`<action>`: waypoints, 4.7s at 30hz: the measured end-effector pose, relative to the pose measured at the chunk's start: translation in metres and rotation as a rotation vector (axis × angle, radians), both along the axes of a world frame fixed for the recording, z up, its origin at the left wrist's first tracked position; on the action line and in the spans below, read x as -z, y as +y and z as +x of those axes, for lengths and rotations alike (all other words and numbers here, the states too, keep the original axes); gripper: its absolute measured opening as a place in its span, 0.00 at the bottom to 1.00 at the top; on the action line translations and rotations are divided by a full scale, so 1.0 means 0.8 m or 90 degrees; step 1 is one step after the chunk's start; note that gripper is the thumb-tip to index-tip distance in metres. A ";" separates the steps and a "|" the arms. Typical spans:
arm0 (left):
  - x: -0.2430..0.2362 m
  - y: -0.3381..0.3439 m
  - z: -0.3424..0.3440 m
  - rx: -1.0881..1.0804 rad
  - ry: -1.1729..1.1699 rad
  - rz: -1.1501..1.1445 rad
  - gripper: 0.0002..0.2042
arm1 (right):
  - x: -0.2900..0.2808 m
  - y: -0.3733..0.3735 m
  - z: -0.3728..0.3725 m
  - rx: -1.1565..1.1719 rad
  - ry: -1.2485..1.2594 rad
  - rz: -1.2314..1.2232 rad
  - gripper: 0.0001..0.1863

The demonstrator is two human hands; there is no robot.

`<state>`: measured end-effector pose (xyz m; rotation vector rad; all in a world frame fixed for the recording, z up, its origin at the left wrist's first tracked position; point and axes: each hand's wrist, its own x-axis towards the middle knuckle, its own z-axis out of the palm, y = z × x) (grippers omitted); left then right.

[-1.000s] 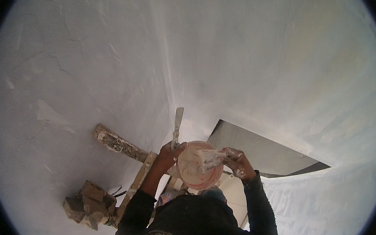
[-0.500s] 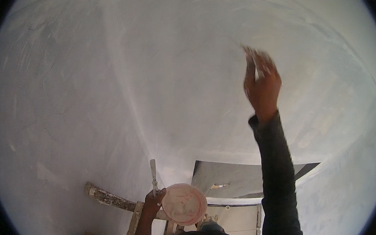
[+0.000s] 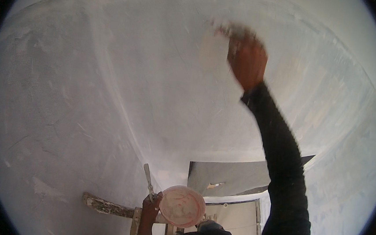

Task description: The person applies plaster to the upper section of a wall and a corner using a putty knife, taking fresh plaster from a bucket as needed.

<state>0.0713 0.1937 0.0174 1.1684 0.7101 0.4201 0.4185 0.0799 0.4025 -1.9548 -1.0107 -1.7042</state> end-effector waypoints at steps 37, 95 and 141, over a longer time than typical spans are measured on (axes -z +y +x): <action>-0.017 -0.009 0.006 0.000 0.057 0.128 0.14 | 0.138 -0.068 0.084 0.066 0.002 -0.193 0.23; 0.093 0.038 -0.005 0.175 -0.071 0.427 0.20 | 0.392 -0.184 0.143 0.302 0.227 0.525 0.22; 0.038 0.028 -0.013 0.203 -0.002 0.777 0.19 | 0.339 -0.096 0.064 -0.066 0.296 0.134 0.15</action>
